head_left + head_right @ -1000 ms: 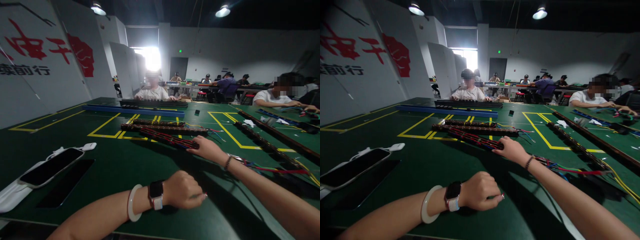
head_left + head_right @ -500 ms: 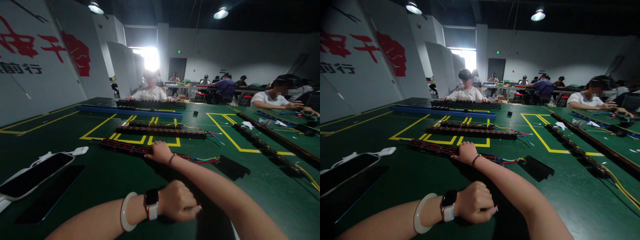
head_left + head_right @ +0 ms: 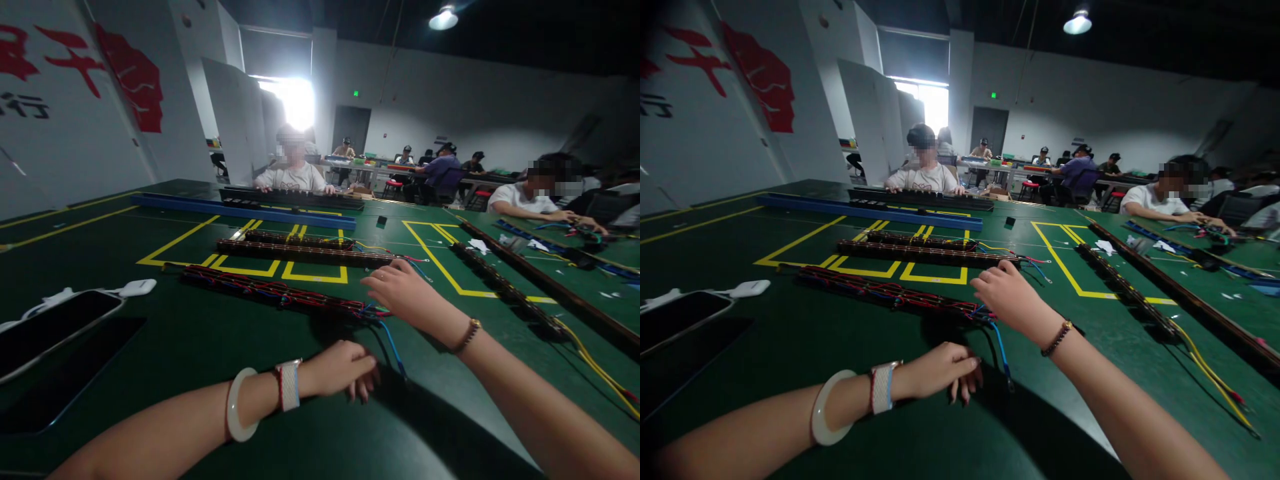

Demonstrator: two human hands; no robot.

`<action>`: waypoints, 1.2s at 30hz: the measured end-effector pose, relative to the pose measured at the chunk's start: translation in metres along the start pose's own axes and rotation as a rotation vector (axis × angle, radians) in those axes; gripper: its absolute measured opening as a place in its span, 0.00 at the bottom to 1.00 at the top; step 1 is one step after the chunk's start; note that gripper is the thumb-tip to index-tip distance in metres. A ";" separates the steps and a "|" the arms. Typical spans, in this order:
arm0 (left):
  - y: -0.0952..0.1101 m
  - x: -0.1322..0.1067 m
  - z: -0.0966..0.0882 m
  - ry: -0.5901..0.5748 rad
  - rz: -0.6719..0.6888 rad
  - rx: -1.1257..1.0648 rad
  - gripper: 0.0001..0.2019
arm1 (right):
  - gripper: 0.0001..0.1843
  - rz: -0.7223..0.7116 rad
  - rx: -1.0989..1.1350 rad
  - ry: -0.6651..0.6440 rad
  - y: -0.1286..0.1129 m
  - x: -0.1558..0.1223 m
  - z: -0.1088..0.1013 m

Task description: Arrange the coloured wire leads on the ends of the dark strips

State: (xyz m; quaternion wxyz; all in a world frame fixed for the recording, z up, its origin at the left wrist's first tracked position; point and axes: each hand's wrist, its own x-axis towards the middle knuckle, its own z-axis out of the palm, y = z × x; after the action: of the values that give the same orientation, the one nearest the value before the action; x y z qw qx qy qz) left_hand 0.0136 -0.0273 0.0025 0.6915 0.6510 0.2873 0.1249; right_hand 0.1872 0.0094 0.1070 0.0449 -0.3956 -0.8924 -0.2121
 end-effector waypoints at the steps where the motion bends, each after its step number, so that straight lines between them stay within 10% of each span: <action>1: 0.001 0.004 0.001 -0.002 -0.040 -0.079 0.20 | 0.09 0.029 -0.041 -0.008 0.006 -0.010 0.001; 18: 0.019 0.066 0.016 0.089 -0.175 -0.787 0.11 | 0.22 0.268 0.311 -0.208 0.047 -0.070 0.085; 36: 0.001 0.077 0.031 0.132 0.075 -0.960 0.12 | 0.06 0.310 0.626 -0.386 0.027 -0.062 0.062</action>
State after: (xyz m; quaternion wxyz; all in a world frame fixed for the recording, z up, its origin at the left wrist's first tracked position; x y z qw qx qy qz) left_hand 0.0932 -0.0105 -0.0153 0.8890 0.2589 0.2168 0.3093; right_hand 0.2543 0.0083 0.0444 0.0262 -0.5252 -0.8358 0.1575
